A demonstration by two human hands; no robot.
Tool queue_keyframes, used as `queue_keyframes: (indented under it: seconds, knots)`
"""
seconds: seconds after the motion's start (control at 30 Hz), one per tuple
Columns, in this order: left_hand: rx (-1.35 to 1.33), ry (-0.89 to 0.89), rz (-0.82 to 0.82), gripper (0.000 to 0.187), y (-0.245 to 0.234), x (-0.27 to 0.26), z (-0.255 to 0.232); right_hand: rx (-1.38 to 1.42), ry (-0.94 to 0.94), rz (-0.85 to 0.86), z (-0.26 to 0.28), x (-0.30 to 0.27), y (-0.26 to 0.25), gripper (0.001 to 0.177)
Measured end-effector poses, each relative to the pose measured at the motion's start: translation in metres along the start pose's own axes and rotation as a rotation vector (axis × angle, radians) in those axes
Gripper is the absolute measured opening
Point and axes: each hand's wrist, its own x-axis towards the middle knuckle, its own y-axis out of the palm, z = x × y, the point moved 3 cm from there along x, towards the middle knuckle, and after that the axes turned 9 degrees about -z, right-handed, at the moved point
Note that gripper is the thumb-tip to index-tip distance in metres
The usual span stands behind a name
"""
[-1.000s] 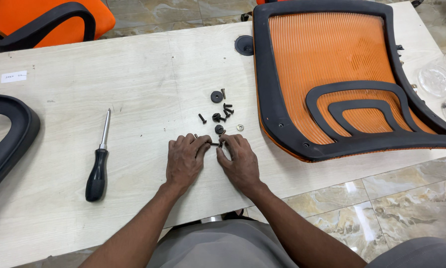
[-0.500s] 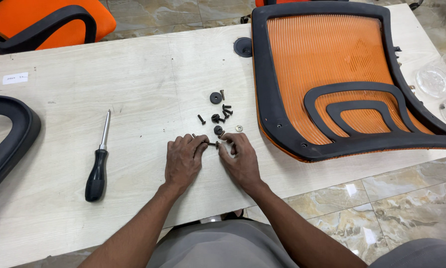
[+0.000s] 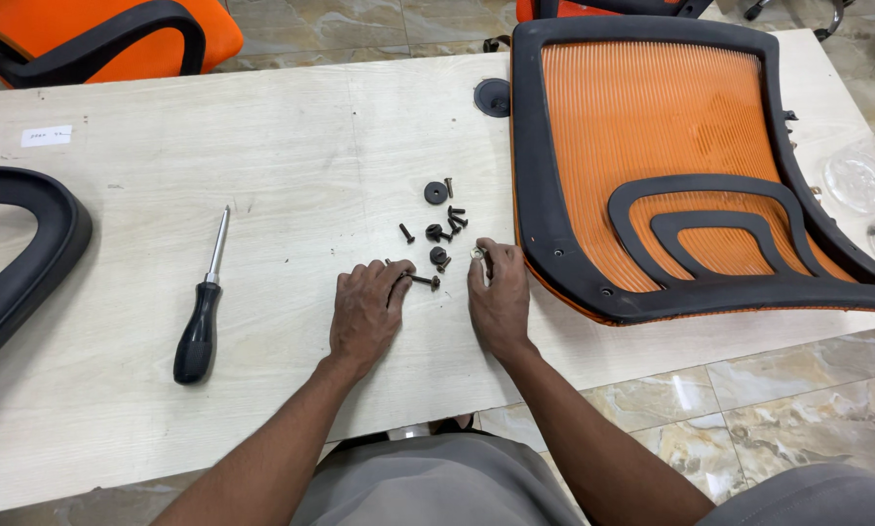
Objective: The person uses a screwdriver to remove a screw from the underside of an orange office chair seat, then detaches a black plastic frame from the seat. They place the frame on the table, pick up the seat, and later reattach the frame to the seat using screws and washers.
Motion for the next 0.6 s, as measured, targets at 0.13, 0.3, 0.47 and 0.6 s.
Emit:
queue_keyframes:
  seconds: [0.13, 0.3, 0.47, 0.6]
  knots:
    - [-0.018, -0.009, 0.013, 0.029, -0.0031, 0.0016, -0.001, 0.027, 0.019, -0.016, 0.0017, 0.0004, 0.0002, 0.026]
    - [-0.074, -0.04, 0.018, 0.032, -0.0069, 0.0017, -0.0014, 0.083, 0.091, 0.021, 0.0029, 0.0007, -0.0011, 0.019]
    - [-0.101, -0.055, 0.001, 0.032, -0.0078, 0.0015, -0.0003, 0.098, 0.08, 0.012, 0.0022, 0.0005, -0.0001, 0.018]
    - [-0.1, -0.052, 0.004, 0.033, -0.0078, 0.0016, 0.0001, 0.097, 0.096, 0.016, 0.0009, 0.0006, 0.0021, 0.017]
